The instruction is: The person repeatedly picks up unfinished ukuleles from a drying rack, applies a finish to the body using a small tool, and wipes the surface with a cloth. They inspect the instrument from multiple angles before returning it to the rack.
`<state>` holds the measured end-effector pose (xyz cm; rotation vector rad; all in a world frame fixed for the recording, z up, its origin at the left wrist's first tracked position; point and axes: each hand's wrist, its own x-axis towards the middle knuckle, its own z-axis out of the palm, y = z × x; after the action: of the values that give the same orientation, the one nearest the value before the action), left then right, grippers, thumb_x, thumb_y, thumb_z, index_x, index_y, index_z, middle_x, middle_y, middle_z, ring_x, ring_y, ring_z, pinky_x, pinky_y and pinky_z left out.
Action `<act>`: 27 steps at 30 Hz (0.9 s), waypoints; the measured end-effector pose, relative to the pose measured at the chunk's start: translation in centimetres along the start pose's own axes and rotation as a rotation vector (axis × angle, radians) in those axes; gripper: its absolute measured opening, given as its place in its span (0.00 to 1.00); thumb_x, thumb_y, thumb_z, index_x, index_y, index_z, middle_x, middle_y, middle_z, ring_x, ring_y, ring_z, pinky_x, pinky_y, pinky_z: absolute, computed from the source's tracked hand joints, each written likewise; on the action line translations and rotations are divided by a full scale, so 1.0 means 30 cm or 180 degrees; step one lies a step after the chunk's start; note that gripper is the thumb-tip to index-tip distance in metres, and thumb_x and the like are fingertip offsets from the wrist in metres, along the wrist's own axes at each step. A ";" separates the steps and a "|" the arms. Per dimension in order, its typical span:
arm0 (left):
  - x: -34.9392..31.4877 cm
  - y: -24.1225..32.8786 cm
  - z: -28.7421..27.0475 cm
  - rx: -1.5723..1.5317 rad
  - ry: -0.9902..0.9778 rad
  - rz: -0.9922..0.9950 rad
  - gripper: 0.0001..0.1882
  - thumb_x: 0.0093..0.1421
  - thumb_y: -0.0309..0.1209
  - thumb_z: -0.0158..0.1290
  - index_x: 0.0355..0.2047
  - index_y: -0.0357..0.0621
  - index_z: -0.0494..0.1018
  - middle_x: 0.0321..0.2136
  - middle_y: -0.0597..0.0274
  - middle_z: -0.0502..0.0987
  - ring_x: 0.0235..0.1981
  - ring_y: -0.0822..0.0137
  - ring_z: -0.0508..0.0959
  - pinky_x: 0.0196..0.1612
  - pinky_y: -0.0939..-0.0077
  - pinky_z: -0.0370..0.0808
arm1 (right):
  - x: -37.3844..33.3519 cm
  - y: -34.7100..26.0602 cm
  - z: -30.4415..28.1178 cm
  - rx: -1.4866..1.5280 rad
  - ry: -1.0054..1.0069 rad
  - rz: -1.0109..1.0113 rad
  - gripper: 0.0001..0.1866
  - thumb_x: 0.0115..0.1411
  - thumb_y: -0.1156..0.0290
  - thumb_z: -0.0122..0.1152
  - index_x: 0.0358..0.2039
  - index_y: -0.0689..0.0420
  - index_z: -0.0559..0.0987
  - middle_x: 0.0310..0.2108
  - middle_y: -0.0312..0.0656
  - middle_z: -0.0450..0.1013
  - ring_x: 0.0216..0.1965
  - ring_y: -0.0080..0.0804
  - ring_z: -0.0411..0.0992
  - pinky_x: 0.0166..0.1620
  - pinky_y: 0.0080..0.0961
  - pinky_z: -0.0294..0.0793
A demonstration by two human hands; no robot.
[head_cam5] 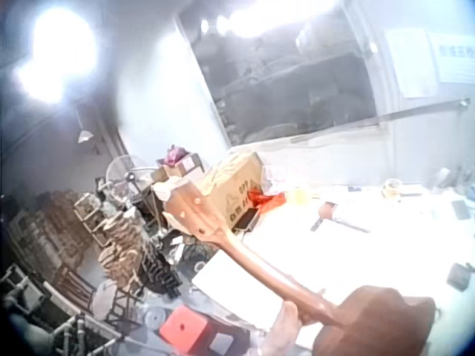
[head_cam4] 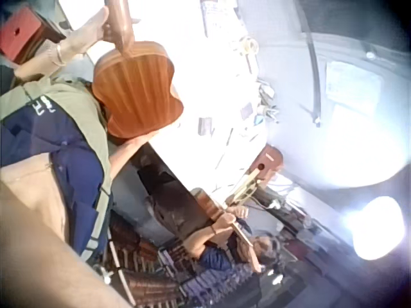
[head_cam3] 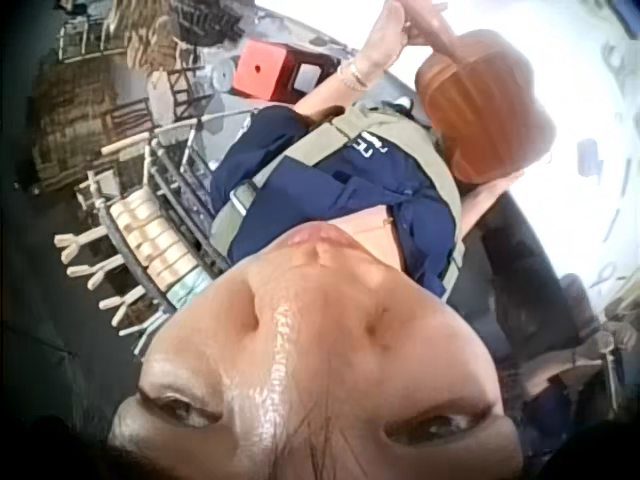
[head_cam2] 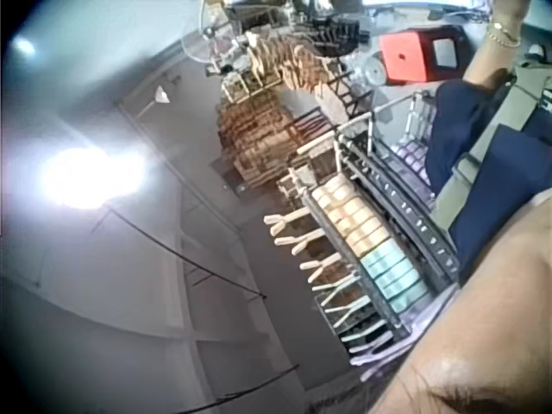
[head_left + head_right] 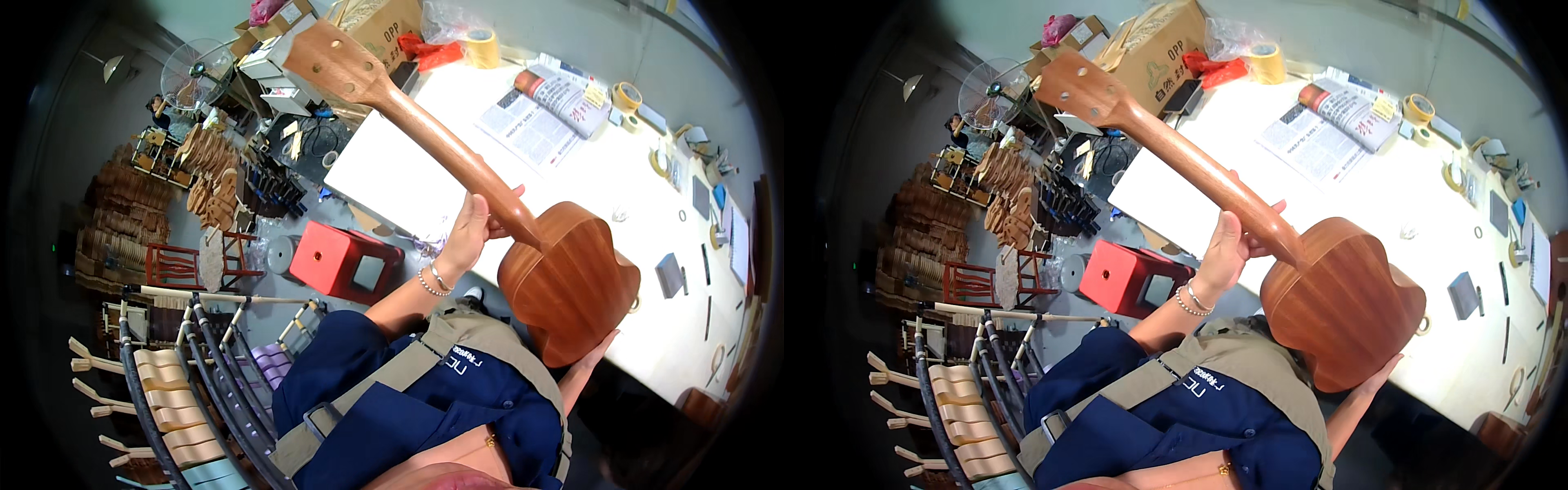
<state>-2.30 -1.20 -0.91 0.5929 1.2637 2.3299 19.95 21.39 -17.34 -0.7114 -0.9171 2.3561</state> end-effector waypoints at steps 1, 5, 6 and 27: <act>0.001 0.004 -0.002 0.0086 0.0048 -0.0052 0.26 0.61 0.47 0.25 0.56 0.47 0.42 0.51 0.48 0.61 0.43 0.63 0.72 0.40 0.72 0.74 | 0.004 -0.001 0.001 0.0116 -0.0145 0.0072 0.37 0.57 0.41 0.27 0.58 0.57 0.48 0.58 0.45 0.48 0.58 0.43 0.50 0.57 0.37 0.51; 0.004 0.019 -0.005 0.0277 0.0121 -0.0203 0.28 0.60 0.52 0.19 0.56 0.51 0.39 0.52 0.48 0.59 0.43 0.62 0.72 0.42 0.70 0.73 | -0.001 0.008 0.023 0.0524 -0.0348 0.0325 0.35 0.58 0.45 0.25 0.57 0.58 0.49 0.57 0.47 0.50 0.57 0.43 0.51 0.57 0.37 0.52; 0.002 0.016 -0.012 0.0332 0.0067 -0.0217 0.29 0.59 0.53 0.20 0.57 0.57 0.34 0.52 0.46 0.59 0.44 0.61 0.71 0.43 0.68 0.72 | -0.006 0.009 0.021 0.0508 -0.0339 0.0339 0.35 0.58 0.44 0.26 0.57 0.58 0.50 0.58 0.47 0.50 0.57 0.43 0.51 0.57 0.36 0.52; 0.027 0.071 -0.015 -0.0524 -0.0281 0.0114 0.29 0.52 0.53 0.45 0.44 0.43 0.59 0.29 0.57 0.72 0.43 0.51 0.71 0.49 0.58 0.66 | -0.107 0.061 0.015 0.0293 0.0724 0.2004 0.27 0.56 0.41 0.29 0.41 0.53 0.59 0.37 0.41 0.60 0.29 0.33 0.56 0.29 0.26 0.55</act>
<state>-3.55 -2.12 0.83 0.6597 1.0182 2.3801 21.54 18.03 -17.46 -1.3530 -0.5271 2.7362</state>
